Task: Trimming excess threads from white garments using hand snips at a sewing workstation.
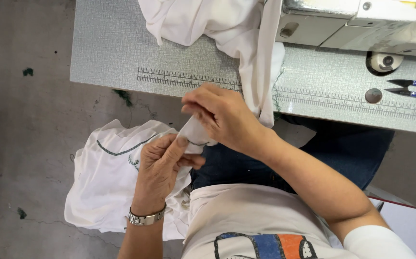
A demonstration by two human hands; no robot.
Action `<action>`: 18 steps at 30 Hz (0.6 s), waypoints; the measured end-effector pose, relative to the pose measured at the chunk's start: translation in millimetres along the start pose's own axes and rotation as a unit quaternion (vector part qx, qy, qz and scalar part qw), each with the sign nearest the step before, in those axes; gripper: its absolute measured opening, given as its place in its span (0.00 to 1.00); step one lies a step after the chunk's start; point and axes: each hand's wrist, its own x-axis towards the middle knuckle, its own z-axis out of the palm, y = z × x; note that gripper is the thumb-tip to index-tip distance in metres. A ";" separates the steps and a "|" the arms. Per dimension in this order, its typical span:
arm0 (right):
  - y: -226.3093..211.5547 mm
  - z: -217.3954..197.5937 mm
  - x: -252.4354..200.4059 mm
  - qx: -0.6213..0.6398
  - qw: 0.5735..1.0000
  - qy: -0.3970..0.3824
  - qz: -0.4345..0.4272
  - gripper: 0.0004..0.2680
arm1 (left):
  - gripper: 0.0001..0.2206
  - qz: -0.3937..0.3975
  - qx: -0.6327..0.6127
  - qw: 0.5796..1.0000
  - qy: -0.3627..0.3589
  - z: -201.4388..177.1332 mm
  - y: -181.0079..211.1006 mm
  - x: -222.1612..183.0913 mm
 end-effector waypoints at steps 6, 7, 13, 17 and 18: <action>-15.9 10.2 -36.4 -0.205 0.960 0.133 -0.136 0.03 | 0.12 0.049 0.018 0.997 0.061 22.0 17.6 -2.6; -15.5 14.1 -40.7 -0.229 0.952 0.128 -0.157 0.03 | 0.12 0.061 0.068 0.994 0.058 23.2 18.5 -3.2; 5.0 26.0 -50.0 -0.291 0.927 0.104 -0.214 0.03 | 0.12 0.138 0.282 0.948 0.051 23.2 12.3 -4.5; 12.8 23.7 -54.1 -0.100 0.985 0.119 -0.080 0.02 | 0.12 0.162 0.278 0.946 0.046 29.8 15.0 -6.0; 12.1 22.4 -54.2 -0.099 0.985 0.117 -0.081 0.02 | 0.12 0.162 0.278 0.946 0.048 29.4 11.6 -5.7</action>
